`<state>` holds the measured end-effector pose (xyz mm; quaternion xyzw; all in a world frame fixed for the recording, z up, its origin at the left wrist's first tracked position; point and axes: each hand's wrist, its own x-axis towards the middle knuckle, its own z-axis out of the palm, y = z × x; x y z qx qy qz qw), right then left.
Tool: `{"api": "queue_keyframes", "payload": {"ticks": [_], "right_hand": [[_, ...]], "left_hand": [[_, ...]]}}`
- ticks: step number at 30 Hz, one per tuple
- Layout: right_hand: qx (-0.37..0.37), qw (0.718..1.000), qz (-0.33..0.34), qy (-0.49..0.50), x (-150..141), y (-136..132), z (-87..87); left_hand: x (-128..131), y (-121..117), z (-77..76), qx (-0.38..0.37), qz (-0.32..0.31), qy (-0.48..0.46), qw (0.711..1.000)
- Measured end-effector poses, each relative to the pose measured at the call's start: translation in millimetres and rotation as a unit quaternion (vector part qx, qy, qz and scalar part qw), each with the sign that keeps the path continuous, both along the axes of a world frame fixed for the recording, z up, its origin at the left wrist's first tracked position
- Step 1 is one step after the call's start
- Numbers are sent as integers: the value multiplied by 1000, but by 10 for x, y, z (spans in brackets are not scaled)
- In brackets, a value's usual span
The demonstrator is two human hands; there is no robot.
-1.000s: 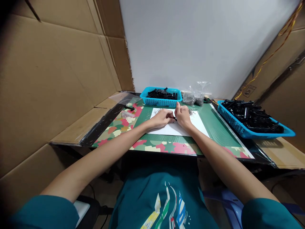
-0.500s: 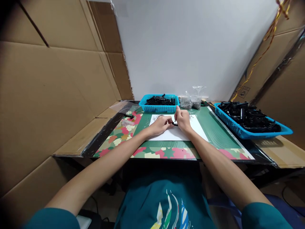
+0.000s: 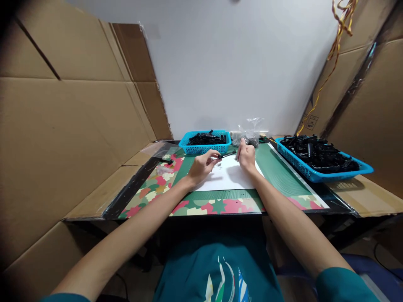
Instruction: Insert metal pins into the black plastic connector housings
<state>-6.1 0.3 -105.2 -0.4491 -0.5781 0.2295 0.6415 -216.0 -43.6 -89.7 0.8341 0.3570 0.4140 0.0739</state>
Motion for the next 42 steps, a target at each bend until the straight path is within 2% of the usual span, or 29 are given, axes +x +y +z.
{"api": "queue_keyframes", "payload": {"ticks": [3,8,21,32,34,37,39,42], "right_hand": [[-6,999,11,39,-42,-31,18],[-5,1000,8,9,-25,-38,22],[8,1000,8,-18,-24,-37,32],[0,999,31,-21,-12,-6,-7],[-9,999,38,-6,-20,-16,-6],[-21,998,55,20,-47,-42,0],[-22,996,81,24,-67,-64,12],[-37,991,129,22,-87,-94,44]], "left_hand": [[-25,-6,8,27,9,6,1000],[-31,-46,50,44,-9,17,999],[-34,-73,53,32,11,54,998],[-35,-47,33,89,4,49,995],[-21,-52,38,81,13,53,995],[8,-60,53,49,63,51,996],[22,-56,56,16,91,43,995],[28,-36,43,-27,103,33,994]]}}
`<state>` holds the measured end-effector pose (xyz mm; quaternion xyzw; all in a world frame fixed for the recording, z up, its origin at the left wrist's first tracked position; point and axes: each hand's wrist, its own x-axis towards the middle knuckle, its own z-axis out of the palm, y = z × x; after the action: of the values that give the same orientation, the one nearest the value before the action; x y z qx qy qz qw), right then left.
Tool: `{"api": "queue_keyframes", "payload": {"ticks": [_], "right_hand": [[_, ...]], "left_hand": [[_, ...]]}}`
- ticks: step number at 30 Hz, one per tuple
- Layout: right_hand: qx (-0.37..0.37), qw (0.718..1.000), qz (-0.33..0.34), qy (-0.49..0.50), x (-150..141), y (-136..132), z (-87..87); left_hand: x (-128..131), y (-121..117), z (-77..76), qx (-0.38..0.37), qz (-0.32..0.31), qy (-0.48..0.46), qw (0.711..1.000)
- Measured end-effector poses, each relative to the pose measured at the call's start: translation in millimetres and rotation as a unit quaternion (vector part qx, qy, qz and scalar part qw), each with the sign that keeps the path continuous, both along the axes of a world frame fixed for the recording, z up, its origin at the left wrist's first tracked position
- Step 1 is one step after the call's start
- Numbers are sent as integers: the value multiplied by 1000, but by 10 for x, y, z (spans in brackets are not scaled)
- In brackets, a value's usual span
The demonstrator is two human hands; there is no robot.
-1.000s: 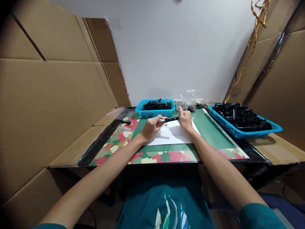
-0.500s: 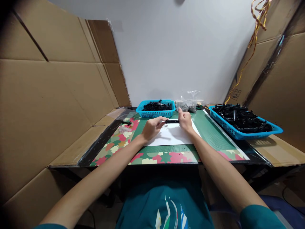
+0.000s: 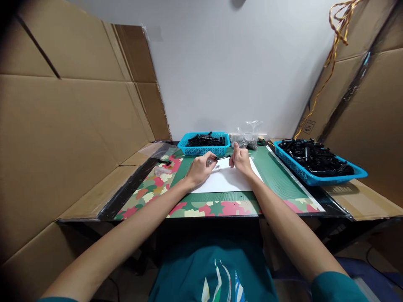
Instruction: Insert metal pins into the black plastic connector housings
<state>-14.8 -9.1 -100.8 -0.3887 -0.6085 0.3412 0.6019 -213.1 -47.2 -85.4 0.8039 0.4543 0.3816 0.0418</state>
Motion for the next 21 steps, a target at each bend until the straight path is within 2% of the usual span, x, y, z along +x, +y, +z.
{"api": "queue_keyframes", "payload": {"ticks": [6,11,13,17,21], "right_hand": [[-46,999,29,3,5,-11,6],[-117,985,129,2,-15,-34,-25],[-124,982,143,2,-15,-58,23],[-86,992,77,46,135,-105,303],[-54,994,-92,18,644,-183,724]], "left_hand": [[-2,12,-6,-16,7,-22,1000],[-7,-19,29,-10,18,-22,1000],[-8,-36,52,-12,31,-17,999],[-3,-77,98,-11,44,-34,998],[3,-92,98,8,30,-21,999]]}}
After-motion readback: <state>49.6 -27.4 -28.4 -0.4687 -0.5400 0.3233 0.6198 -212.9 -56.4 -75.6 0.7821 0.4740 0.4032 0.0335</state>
